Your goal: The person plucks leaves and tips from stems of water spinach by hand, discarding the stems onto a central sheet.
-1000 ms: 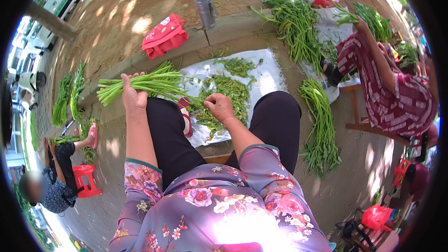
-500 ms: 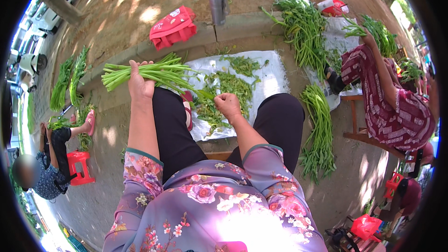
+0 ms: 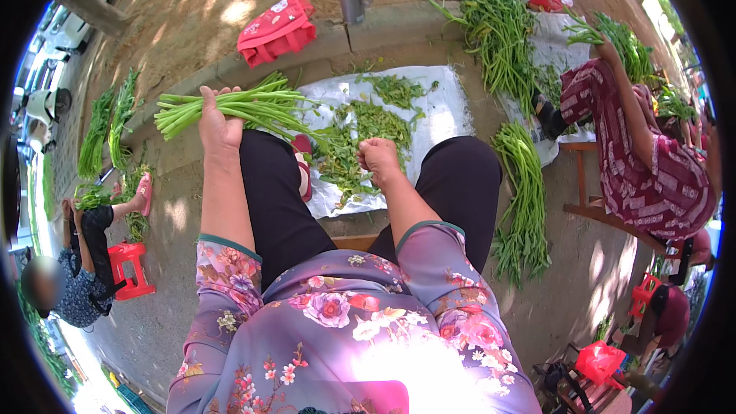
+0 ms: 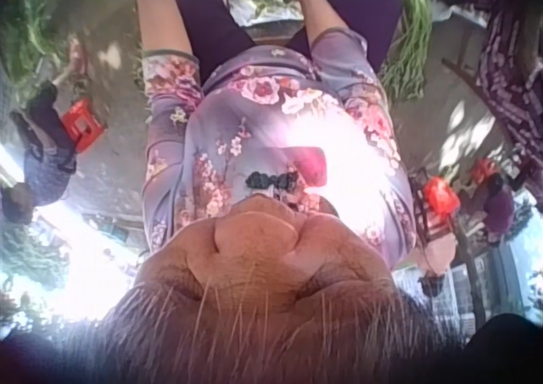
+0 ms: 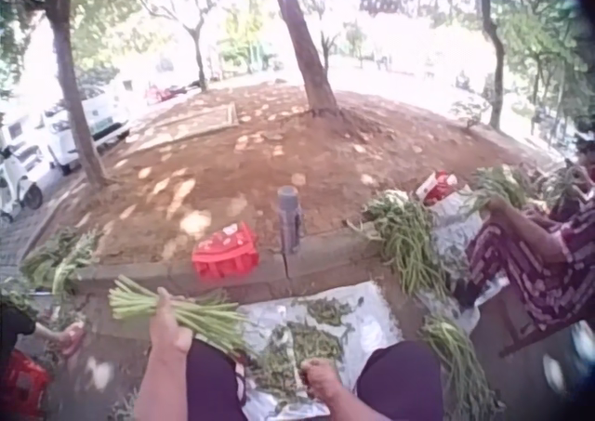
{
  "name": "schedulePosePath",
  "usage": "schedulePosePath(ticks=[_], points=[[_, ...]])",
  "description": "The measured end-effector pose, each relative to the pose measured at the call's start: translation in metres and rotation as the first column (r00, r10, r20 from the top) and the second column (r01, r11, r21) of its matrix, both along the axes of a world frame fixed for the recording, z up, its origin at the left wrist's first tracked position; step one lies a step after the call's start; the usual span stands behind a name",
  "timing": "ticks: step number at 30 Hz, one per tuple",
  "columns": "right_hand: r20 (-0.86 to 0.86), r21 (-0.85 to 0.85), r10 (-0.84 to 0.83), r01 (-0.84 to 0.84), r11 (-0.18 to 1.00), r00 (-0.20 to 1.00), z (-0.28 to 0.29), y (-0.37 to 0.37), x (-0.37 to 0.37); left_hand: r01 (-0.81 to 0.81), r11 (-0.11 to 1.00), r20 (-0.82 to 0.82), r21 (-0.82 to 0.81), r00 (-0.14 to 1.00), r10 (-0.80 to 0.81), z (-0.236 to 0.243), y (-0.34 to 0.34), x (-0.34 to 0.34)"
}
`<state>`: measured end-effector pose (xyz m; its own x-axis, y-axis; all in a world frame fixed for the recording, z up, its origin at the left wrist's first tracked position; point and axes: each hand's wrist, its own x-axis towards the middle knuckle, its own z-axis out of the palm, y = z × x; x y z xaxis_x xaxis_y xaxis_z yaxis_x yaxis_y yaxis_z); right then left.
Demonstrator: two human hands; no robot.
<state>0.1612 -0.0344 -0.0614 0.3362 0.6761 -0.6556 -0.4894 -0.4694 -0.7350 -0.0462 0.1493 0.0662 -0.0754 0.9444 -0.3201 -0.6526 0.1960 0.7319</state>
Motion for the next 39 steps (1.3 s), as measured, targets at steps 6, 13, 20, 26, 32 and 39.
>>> schedulePosePath(ticks=[6,13,20,26,32,39], points=[[0.723,-0.25,0.27,-0.123,0.96,0.635,-0.009,-0.003,-0.005,0.045,0.999,0.026,0.009,0.999,-0.046,-0.004,0.004,-0.003],[0.657,-0.097,0.245,-0.243,0.965,0.712,0.016,0.012,-0.005,0.039,0.999,0.006,-0.022,0.999,-0.039,0.0,-0.001,0.0],[0.768,0.17,0.099,-0.35,0.921,0.632,-0.006,0.022,-0.021,0.067,0.997,0.024,-0.037,0.998,-0.066,0.005,-0.007,0.009],[0.761,-0.075,0.311,-0.399,0.914,0.569,0.016,0.02,-0.02,0.073,0.997,0.03,-0.036,0.997,-0.072,0.002,-0.005,0.007],[0.922,-0.169,0.312,-0.486,0.857,0.23,0.018,0.016,-0.02,0.113,0.993,-0.015,-0.018,0.993,-0.113,0.0,-0.005,0.01],[0.846,-0.437,0.522,-0.415,0.798,0.112,0.005,0.016,-0.016,0.09,0.996,-0.006,0.0,0.996,-0.09,-0.003,-0.003,0.007]])
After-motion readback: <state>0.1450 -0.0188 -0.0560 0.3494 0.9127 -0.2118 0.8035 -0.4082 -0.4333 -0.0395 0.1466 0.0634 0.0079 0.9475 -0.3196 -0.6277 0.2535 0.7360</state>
